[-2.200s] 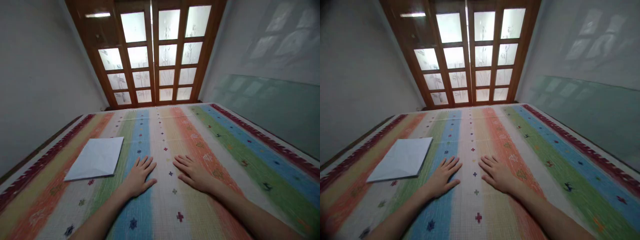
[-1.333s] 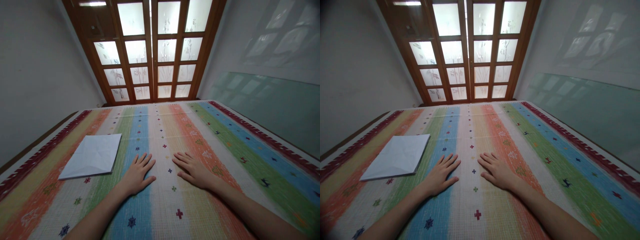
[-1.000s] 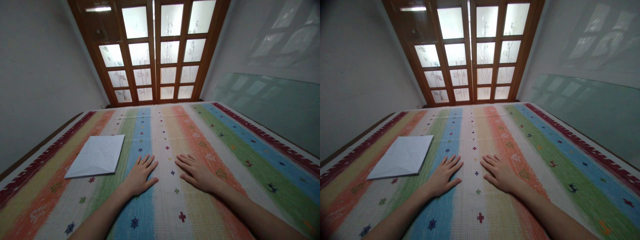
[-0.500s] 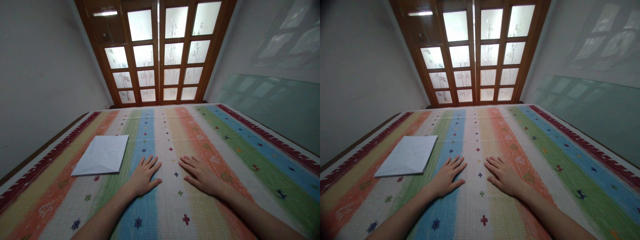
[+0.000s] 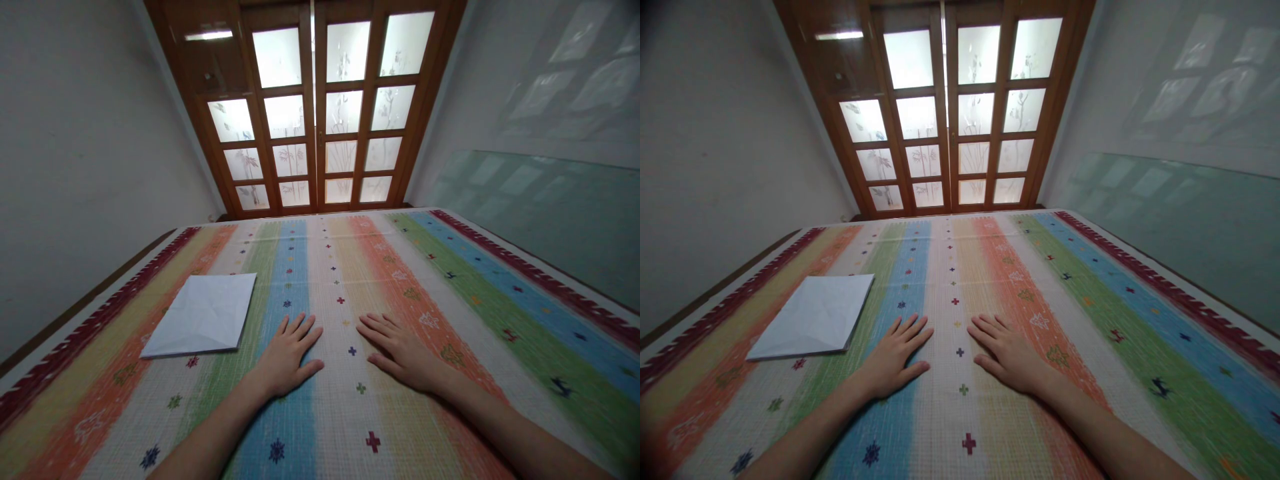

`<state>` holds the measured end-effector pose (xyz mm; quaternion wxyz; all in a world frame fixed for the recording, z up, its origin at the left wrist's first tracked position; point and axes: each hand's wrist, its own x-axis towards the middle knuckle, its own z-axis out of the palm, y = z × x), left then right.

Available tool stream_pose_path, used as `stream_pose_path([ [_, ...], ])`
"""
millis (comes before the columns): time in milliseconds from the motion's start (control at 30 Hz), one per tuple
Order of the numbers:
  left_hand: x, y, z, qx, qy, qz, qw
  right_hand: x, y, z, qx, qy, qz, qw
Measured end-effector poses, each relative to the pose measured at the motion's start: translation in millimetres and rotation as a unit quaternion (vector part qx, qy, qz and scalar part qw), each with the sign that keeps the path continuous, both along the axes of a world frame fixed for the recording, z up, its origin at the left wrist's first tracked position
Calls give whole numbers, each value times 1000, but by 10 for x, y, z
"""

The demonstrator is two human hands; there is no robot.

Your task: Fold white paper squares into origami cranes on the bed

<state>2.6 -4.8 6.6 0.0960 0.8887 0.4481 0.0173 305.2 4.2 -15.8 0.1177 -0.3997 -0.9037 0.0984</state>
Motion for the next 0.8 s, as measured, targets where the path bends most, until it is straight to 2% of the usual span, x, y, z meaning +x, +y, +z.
stream_pose_path([
  [333, -3, 1, -6, 2, -5, 0, 1000, 12, 0, -27, 3, 2, -2, 1000],
  [600, -48, -28, -12, 38, -46, -7, 998, 15, 7, -36, 10, 10, 3, 1000],
  [700, -156, -15, 13, 72, -53, 2, 996, 15, 10, -44, 14, 1, 5, 1000],
  [800, -431, 34, 47, 136, -64, 42, 988, 18, 12, -59, 22, 3, 6, 1000],
])
